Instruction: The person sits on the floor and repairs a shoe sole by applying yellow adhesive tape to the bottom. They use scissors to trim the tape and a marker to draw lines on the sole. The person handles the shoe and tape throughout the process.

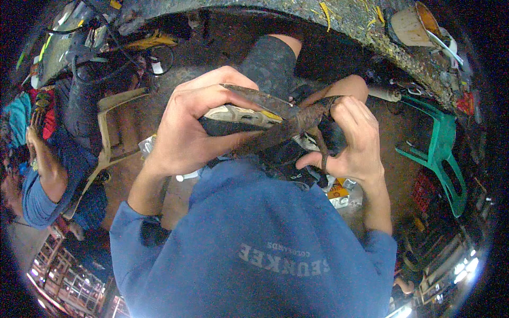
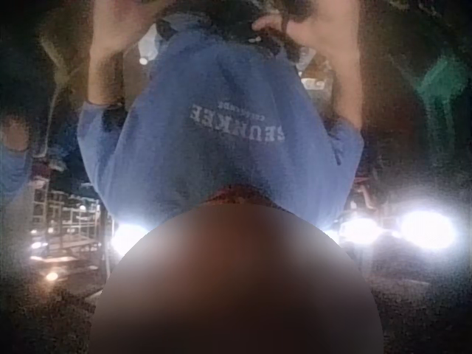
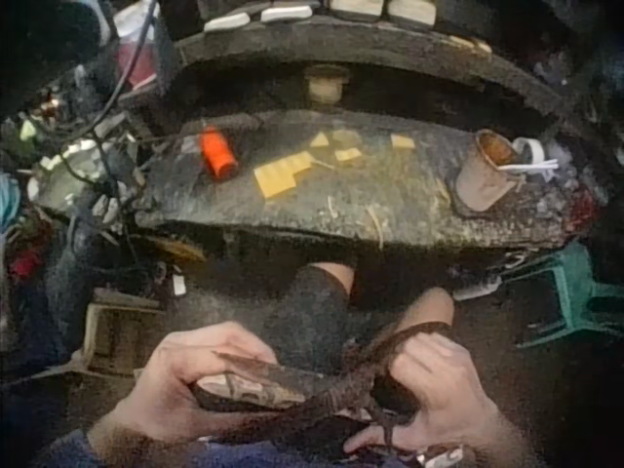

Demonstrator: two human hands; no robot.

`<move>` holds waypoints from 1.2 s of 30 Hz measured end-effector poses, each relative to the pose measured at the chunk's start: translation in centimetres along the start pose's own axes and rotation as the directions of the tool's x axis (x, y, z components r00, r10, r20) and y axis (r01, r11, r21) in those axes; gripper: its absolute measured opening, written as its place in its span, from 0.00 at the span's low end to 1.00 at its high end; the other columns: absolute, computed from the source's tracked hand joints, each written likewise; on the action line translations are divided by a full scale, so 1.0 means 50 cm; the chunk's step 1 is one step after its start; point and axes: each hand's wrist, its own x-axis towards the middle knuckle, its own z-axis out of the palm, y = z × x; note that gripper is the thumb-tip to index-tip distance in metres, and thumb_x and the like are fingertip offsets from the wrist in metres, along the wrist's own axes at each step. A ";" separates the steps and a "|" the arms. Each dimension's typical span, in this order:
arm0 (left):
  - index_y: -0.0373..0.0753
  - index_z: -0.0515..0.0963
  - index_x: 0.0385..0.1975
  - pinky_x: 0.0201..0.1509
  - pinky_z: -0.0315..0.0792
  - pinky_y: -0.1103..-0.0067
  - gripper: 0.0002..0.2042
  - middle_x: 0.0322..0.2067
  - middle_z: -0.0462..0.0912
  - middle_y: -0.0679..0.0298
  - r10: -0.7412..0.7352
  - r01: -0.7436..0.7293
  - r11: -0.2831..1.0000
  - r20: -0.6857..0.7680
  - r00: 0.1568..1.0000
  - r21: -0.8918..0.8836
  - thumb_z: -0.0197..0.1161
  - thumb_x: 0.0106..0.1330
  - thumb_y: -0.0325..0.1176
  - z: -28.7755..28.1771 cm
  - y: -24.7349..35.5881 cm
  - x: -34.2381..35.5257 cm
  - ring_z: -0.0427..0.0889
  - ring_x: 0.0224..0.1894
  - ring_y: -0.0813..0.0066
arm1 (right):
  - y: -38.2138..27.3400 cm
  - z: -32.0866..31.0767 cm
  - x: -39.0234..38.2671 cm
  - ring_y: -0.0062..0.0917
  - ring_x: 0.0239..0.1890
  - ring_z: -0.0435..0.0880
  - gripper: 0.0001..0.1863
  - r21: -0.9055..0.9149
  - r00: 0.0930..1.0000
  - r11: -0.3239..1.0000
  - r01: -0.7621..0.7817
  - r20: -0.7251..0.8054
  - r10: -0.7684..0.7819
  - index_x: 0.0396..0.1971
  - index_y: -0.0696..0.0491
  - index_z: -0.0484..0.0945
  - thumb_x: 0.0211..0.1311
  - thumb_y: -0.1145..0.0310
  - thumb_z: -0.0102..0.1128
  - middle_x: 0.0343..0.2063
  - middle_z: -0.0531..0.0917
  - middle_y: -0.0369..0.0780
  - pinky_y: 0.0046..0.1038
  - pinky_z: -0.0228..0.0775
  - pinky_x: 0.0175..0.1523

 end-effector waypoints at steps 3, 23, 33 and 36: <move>0.35 0.85 0.36 0.51 0.78 0.71 0.18 0.42 0.87 0.58 -0.008 0.008 0.999 0.011 1.000 -0.040 0.78 0.41 0.22 0.001 0.001 -0.001 0.86 0.47 0.62 | 0.001 0.000 0.002 0.50 0.37 0.81 0.43 -0.019 1.000 1.000 -0.002 -0.001 0.002 0.36 0.58 0.76 0.38 0.32 0.78 0.33 0.78 0.48 0.44 0.73 0.41; 0.35 0.87 0.35 0.47 0.77 0.73 0.13 0.40 0.86 0.58 -0.005 0.007 0.999 0.043 0.999 -0.040 0.78 0.51 0.32 0.005 -0.001 0.001 0.86 0.43 0.65 | 0.027 0.029 -0.019 0.46 0.26 0.77 0.39 0.035 0.996 0.996 0.077 -0.047 -0.075 0.26 0.55 0.74 0.40 0.30 0.78 0.23 0.73 0.44 0.41 0.69 0.33; 0.36 0.87 0.34 0.46 0.78 0.74 0.15 0.40 0.86 0.61 0.004 -0.005 1.000 0.055 0.998 0.021 0.81 0.48 0.32 0.009 0.004 0.005 0.86 0.42 0.68 | 0.041 0.039 -0.029 0.44 0.23 0.78 0.33 0.034 0.986 0.992 0.124 -0.115 -0.120 0.22 0.54 0.73 0.42 0.37 0.78 0.20 0.73 0.43 0.40 0.69 0.29; 0.37 0.87 0.34 0.46 0.78 0.74 0.15 0.39 0.86 0.62 0.000 -0.002 1.000 0.055 0.998 0.028 0.82 0.47 0.31 0.010 0.007 0.007 0.86 0.42 0.68 | 0.046 0.035 -0.028 0.43 0.22 0.77 0.32 0.052 0.987 0.989 0.136 -0.098 -0.131 0.21 0.53 0.73 0.42 0.38 0.78 0.20 0.73 0.43 0.39 0.69 0.28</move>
